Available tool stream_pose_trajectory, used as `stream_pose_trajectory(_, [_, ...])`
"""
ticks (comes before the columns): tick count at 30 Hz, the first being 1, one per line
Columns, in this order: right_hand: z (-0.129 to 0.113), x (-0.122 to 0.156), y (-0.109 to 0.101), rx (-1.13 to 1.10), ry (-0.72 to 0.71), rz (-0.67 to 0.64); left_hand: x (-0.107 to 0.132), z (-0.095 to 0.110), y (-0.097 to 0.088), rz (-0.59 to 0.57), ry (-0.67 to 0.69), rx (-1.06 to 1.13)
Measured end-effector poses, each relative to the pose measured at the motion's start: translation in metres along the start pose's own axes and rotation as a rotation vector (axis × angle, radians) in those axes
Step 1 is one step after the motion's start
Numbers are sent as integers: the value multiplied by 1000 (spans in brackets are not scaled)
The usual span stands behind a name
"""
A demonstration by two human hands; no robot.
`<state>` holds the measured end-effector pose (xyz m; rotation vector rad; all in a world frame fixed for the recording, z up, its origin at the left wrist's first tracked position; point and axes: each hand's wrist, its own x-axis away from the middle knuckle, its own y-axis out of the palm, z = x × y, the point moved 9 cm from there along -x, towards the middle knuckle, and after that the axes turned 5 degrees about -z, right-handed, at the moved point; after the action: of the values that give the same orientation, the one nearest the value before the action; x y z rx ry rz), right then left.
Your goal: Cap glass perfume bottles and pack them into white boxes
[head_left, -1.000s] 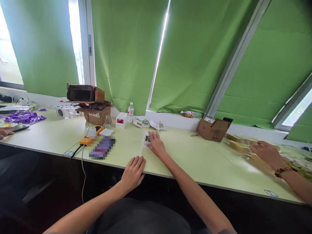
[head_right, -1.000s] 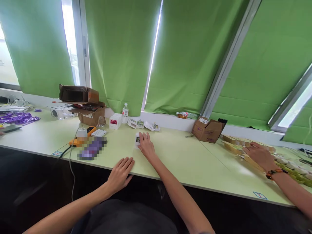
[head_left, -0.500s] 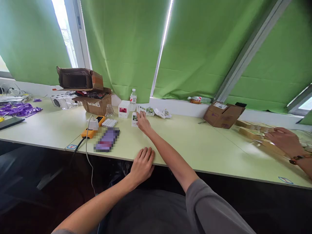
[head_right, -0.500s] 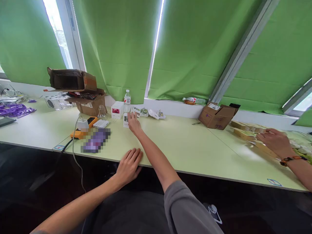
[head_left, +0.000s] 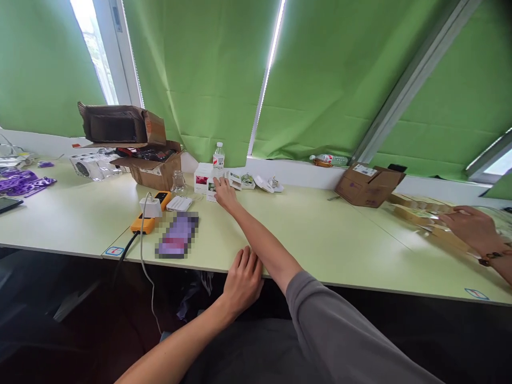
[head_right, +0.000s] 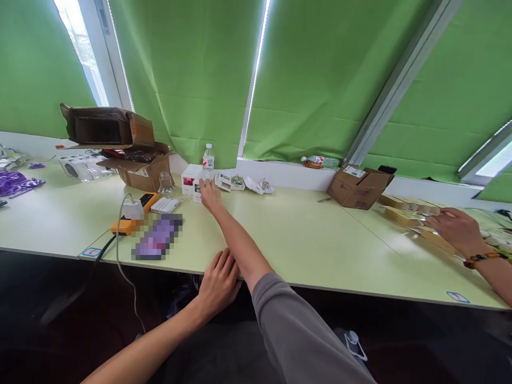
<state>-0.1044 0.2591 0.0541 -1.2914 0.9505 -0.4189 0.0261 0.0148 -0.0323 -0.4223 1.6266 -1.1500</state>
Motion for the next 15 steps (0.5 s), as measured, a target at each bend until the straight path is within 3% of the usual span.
stream_pose_trajectory(15, [-1,-16,11,28,-70,72,0,3,-8,89,9,-97])
